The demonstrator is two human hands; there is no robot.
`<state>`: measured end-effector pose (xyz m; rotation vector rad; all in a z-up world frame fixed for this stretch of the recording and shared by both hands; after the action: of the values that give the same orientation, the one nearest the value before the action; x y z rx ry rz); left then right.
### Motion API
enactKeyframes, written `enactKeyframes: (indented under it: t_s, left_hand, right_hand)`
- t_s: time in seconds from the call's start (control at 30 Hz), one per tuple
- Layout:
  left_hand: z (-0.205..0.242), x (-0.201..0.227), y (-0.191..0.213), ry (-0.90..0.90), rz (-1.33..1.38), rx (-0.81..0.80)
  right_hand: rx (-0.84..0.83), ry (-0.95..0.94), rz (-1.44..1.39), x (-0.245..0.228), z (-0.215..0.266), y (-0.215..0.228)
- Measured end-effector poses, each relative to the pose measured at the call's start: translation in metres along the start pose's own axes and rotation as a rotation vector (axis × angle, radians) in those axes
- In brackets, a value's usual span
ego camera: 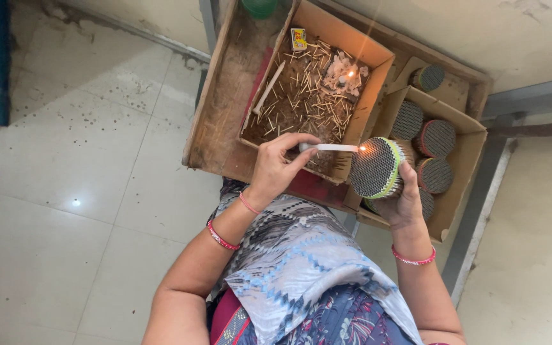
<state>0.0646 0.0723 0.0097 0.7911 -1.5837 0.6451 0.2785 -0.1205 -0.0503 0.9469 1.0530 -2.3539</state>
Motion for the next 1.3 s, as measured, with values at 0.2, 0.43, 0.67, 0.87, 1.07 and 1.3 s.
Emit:
enactKeyframes:
  t_s: [0.2,0.43,0.67,0.87,1.07,1.3]
  left_hand:
    - [-0.001,0.016,-0.008,-0.025,0.048,-0.035]
    - [0.001,0.012,-0.007,0.019,0.001,-0.037]
    - [0.016,0.000,-0.010,0.008,0.016,-0.103]
    - [0.030,-0.017,0.003,0.072,-0.004,-0.063]
    - [0.042,-0.034,0.006,0.190,-0.004,-0.029]
    - [0.047,-0.031,0.000,0.245,-0.050,-0.021]
  right_hand:
    - [0.000,-0.033,0.012,0.002,0.002,-0.004]
    - [0.005,-0.029,-0.015,0.002,0.004,-0.002]
    - [0.043,0.098,-0.022,-0.013,-0.002,0.019]
    - [0.178,0.210,-0.054,-0.030,-0.017,0.109]
    - [0.377,0.082,0.151,-0.033,-0.035,0.178]
    - [0.166,-0.032,0.428,-0.035,-0.089,0.189]
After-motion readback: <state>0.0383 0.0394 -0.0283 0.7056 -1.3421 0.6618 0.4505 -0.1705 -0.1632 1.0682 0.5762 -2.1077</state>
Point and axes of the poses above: each hand's wrist, its own z-axis away from the middle knuckle, its own y-axis out of the back of the hand, x = y × z, the point moved 7 cm from there along -z, towards the middle knuckle, and after that the axes turned 1 degree about -y, right-handed, at the moved point
